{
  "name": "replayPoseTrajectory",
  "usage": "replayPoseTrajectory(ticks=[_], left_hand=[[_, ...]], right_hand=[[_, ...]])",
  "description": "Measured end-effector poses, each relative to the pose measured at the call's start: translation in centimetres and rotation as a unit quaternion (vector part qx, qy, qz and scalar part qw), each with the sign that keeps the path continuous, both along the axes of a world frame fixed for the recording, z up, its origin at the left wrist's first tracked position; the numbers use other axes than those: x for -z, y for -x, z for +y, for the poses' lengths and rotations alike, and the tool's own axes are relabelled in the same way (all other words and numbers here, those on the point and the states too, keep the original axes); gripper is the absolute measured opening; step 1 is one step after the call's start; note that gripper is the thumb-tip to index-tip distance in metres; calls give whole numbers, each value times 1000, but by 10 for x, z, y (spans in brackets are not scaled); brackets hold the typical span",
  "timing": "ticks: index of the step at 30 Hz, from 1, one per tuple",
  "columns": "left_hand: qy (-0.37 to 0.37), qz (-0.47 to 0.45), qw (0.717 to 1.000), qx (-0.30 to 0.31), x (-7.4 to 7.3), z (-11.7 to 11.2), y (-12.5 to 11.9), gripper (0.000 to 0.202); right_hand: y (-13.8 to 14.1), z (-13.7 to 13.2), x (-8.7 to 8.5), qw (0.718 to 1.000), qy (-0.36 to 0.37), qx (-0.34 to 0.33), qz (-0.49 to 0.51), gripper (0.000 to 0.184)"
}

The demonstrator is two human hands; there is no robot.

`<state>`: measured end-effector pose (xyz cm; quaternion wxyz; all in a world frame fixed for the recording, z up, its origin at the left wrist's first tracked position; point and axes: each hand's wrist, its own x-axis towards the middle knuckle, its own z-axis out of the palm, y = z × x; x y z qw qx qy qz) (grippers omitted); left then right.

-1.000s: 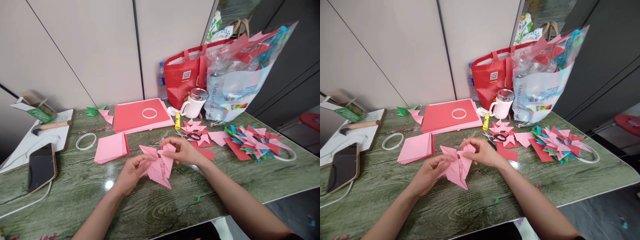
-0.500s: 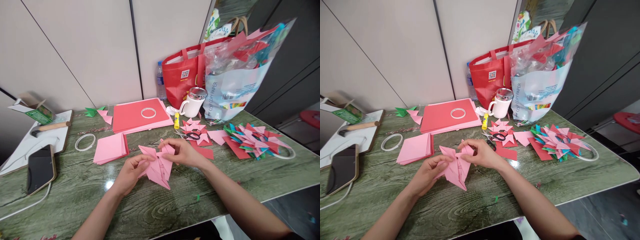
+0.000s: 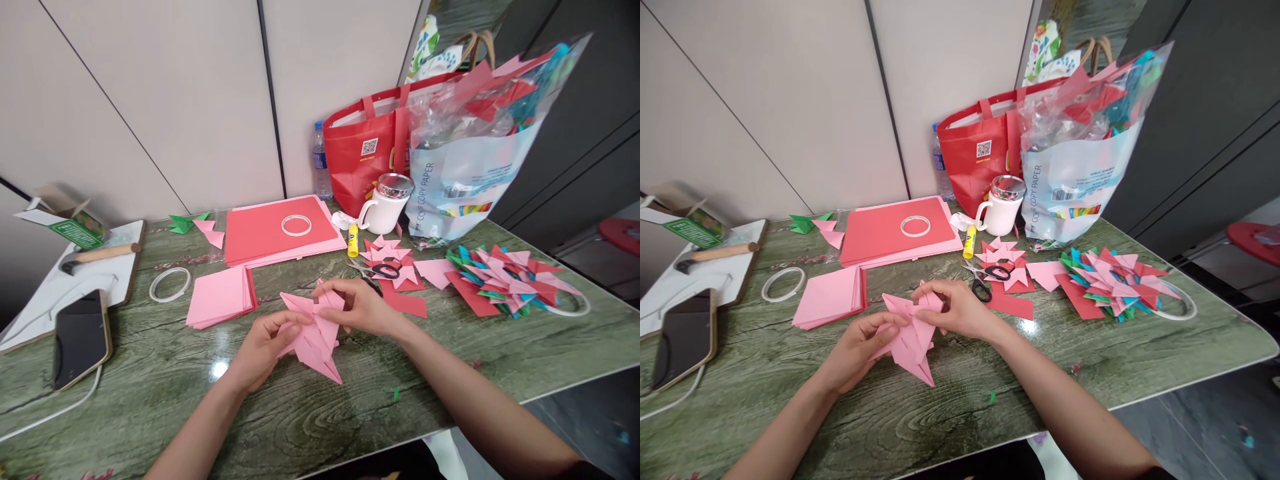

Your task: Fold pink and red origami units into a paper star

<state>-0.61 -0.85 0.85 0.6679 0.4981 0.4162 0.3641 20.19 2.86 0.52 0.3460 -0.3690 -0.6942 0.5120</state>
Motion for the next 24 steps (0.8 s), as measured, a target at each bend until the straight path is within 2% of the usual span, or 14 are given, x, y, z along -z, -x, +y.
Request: replayPoseTrajectory(ticks=[13,16,21,24], left_hand=[[4,6,1000,7,0,0,1,18],[0,7,1000,7,0,0,0,18],[22,-14,1000,-9,-4,0,-1,20],[44,-32,998,-9,-7,-1,-1,21]], right_hand=[[-1,1,3,1000,-19,3,12,26],[0,0,2,1000,-5,6,21,27],[0,2,-4,992,95,16,85,28],[-1,6,-6,964,208,24,165,26]])
